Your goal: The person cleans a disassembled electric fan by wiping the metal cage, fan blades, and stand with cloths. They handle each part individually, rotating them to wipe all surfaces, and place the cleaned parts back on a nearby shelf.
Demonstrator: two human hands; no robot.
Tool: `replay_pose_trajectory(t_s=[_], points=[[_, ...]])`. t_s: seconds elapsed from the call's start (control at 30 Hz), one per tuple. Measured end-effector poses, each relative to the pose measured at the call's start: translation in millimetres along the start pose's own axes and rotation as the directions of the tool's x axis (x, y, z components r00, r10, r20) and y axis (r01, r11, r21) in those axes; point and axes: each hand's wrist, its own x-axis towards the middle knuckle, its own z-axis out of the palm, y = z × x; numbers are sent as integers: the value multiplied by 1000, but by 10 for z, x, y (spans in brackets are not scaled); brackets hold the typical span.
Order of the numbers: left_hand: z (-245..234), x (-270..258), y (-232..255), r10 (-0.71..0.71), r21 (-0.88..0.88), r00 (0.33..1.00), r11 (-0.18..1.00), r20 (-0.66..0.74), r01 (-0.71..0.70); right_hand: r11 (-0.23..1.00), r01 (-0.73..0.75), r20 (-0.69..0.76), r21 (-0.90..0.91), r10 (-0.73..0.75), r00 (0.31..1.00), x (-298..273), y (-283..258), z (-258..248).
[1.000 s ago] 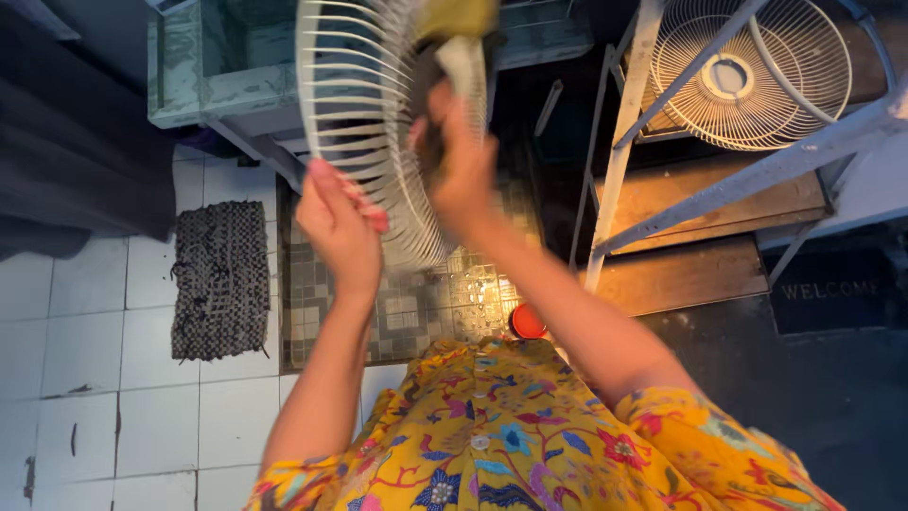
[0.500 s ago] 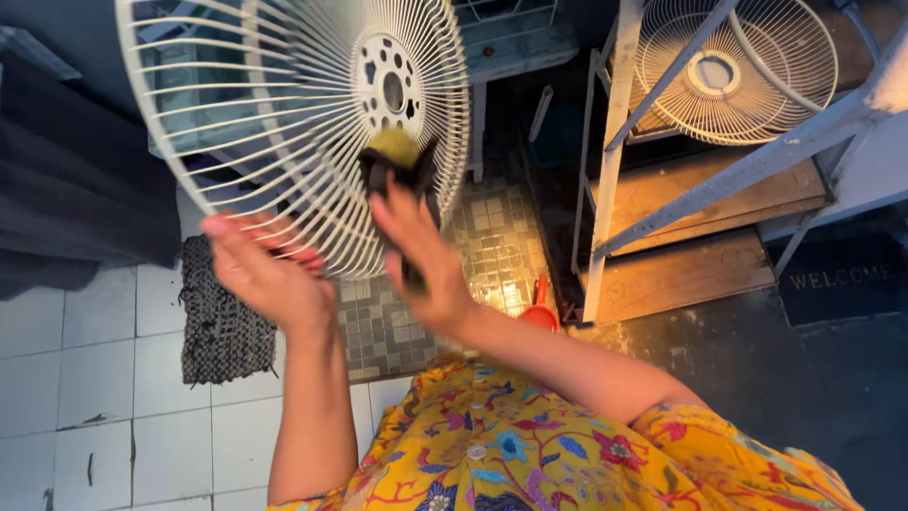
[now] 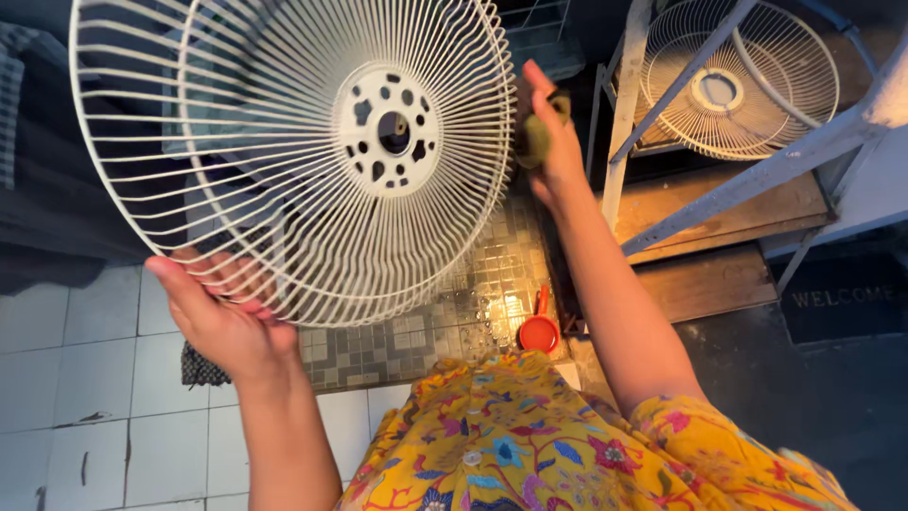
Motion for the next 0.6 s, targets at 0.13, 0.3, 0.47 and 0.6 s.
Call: replay_pose_trajectory(t_s=[0.13, 0.3, 0.47, 0.6], points=[[-500, 285, -279, -150, -191, 988, 972, -49, 138, 837, -250, 158, 487, 197, 968, -88, 117, -86], [-966, 588, -1240, -186, 107, 950, 970, -249, 218, 901, 12, 99, 433, -61, 993, -104, -199, -175], [-748, 429, -1114, -262, 373, 962, 887, -78, 272, 785, 611, 255, -99, -574, 778, -475, -552, 34], [-254, 220, -740, -594, 168, 747, 803, 300, 571, 128, 940, 930, -315, -156, 333, -1065, -744, 473]])
